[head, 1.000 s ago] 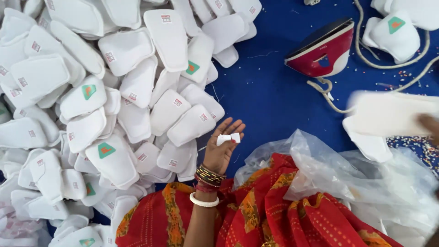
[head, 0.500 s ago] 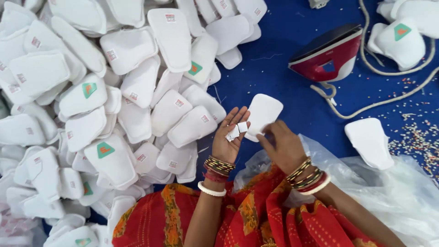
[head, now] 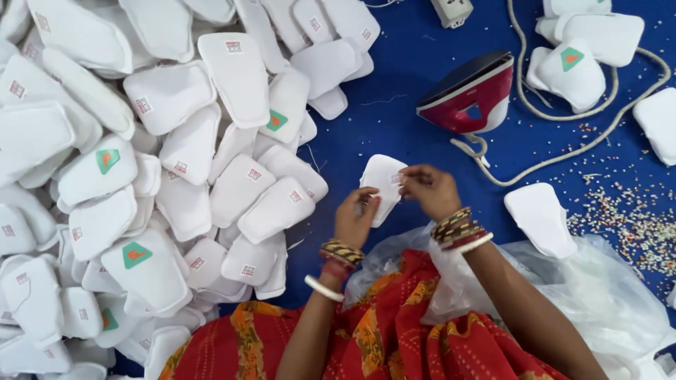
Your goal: The person irons white foam pieces on a blue work table, picking each piece, folding it, and pressing it flat with an electric iron before tossing it onto a large pile. At the end, the person adjusts the iron's plug at a power strip.
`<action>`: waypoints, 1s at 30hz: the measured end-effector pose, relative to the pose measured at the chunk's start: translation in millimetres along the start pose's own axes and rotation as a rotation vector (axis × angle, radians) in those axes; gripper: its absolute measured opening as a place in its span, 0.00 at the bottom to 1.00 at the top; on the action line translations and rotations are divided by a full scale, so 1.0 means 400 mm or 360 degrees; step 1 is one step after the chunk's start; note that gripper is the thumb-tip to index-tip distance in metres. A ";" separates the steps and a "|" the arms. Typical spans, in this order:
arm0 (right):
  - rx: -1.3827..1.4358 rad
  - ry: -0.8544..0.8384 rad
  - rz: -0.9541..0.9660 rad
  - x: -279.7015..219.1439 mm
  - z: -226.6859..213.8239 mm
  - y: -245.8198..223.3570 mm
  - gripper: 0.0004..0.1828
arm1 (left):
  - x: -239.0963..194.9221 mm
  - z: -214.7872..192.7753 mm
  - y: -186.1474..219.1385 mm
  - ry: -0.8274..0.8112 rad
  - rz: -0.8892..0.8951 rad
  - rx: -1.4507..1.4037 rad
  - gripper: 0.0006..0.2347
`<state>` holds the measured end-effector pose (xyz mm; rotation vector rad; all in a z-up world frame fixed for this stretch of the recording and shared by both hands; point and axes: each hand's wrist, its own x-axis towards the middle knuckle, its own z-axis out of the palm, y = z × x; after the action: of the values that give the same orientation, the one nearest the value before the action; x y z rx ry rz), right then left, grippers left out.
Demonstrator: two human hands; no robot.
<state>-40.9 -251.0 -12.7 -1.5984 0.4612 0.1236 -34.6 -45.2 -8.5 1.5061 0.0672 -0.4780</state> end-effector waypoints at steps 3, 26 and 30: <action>0.0114 -0.0015 0.0258 0.056 -0.025 0.049 0.13 | 0.009 0.029 0.015 0.0051 0.0286 0.0903 0.13; -0.1296 -0.0346 -0.0860 0.122 0.050 -0.124 0.06 | 0.024 0.040 -0.015 0.0029 0.0617 0.1392 0.21; -0.1395 -0.0258 -0.0906 0.132 0.054 -0.102 0.03 | 0.028 0.047 0.004 -0.0031 0.0496 0.1505 0.28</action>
<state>26.2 -240.8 4.8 -2.4911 -0.2394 0.0148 -28.6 -66.3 -9.1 2.3807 -0.4644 -0.2693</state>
